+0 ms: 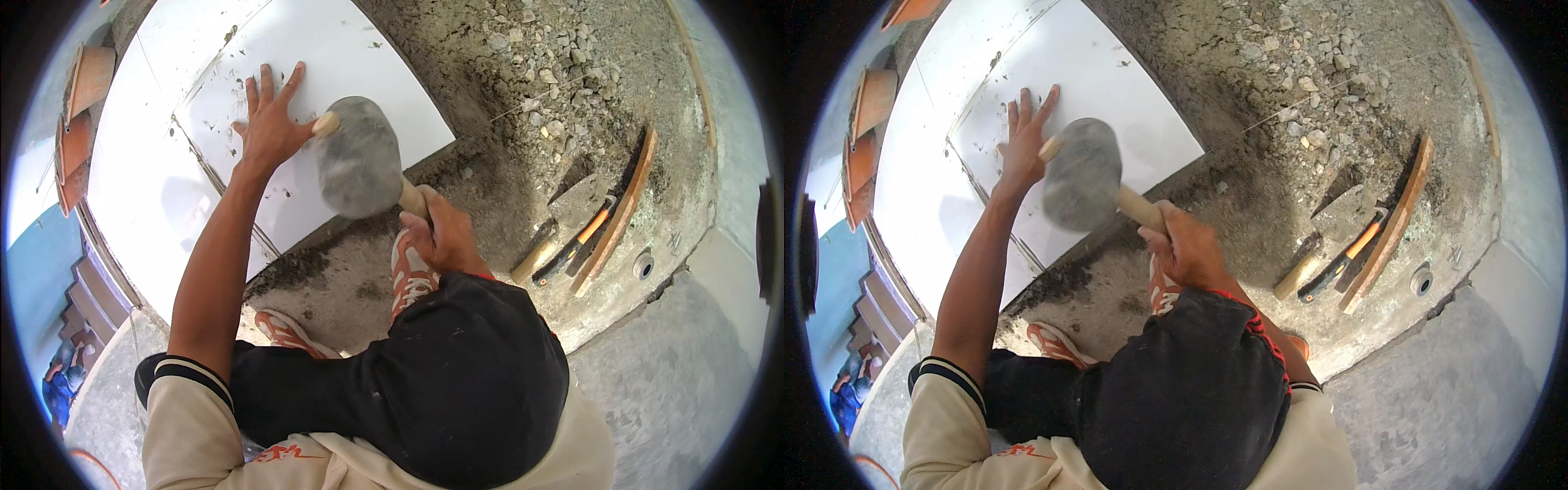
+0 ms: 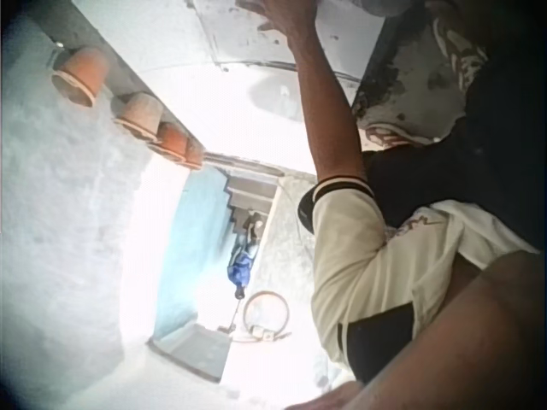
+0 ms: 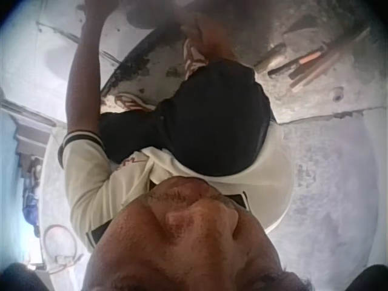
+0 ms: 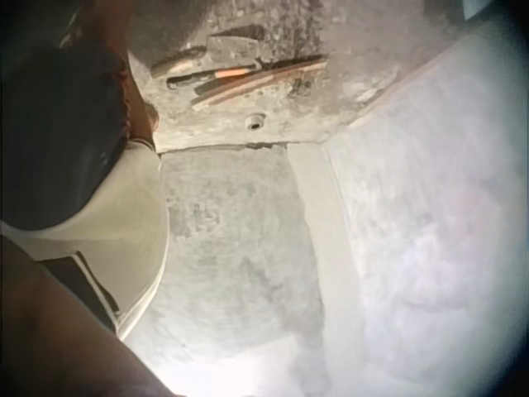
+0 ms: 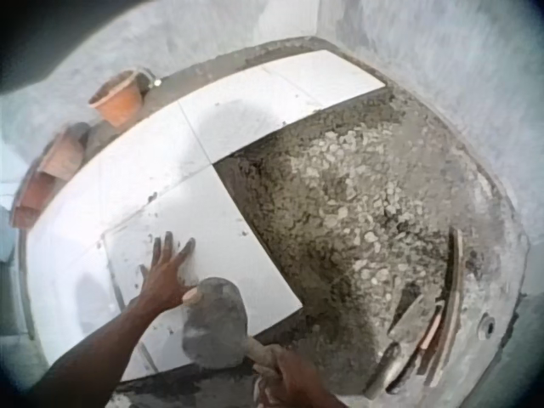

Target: The person installs white floor tiles by tapping them with a rubber mallet, cleaning the surface with a brush and water, and spreading cement with a trowel. The person repeatedly adjusts tile positions and cleans excess material from the joints.

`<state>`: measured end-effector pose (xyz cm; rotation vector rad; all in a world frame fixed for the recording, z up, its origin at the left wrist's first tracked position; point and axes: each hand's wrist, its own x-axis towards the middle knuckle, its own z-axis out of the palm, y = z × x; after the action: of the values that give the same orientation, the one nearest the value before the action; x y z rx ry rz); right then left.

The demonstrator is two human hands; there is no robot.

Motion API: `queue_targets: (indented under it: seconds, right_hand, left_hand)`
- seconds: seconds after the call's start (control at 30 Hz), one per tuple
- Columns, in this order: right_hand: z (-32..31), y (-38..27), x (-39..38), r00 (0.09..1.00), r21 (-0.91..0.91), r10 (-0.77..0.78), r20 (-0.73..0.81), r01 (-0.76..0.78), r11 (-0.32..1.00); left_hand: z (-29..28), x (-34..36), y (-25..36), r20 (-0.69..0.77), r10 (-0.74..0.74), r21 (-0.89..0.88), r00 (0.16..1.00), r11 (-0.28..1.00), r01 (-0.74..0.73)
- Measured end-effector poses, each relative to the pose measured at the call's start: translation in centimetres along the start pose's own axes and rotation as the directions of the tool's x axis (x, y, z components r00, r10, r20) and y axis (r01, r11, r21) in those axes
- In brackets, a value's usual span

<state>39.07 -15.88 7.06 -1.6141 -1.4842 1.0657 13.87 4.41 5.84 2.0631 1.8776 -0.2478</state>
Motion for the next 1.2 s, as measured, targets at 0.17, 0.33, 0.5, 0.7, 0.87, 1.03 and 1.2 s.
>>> queue_targets:
  seconds: [0.17, 0.33, 0.5, 0.7, 0.87, 1.03, 1.2]
  right_hand:
    - [-0.4, 0.9, 2.8, 0.99, 0.058, 0.138, -0.031, -0.136, 0.989]
    - [-0.2, 1.1, 4.3, 0.996, -0.053, 0.085, -0.041, -0.087, 0.995]
    - [0.4, -1.5, 7.1, 0.994, -0.007, 0.103, 0.02, -0.103, 0.995]
    - [1.6, -2.1, 10.9, 0.999, -0.065, -0.035, 0.003, 0.035, 0.997]
    - [2.3, -3.1, 13.8, 0.993, -0.073, 0.091, 0.074, -0.085, 0.994]
    - [2.0, -3.0, 14.3, 0.997, -0.11, 0.067, 0.047, -0.061, 0.992]
    - [2.0, -4.4, 13.7, 0.995, -0.021, 0.081, 0.063, -0.08, 0.997]
  left_hand:
    - [0.8, 0.7, -0.8, -0.057, 0.062, 0.032, 0.996, 0.998, -0.06]
    - [-0.3, 0.5, 0.5, 0.032, -0.007, 0.059, 0.999, 0.998, 0.006]
    - [-2.4, 0.1, 0.9, 0.093, -0.06, 0.032, 0.994, 0.998, 0.058]
    - [-3.4, -0.3, 0.8, 0.084, -0.052, -0.022, 0.995, 0.998, 0.054]
    - [-3.6, -0.5, 0.4, 0.1, -0.065, -0.034, 0.993, 0.997, 0.068]
    - [-4.0, -0.4, 0.9, 0.114, -0.063, -0.063, 0.991, 0.995, 0.071]
    - [-4.0, -0.6, 0.5, 0.113, -0.077, -0.062, 0.991, 0.995, 0.084]
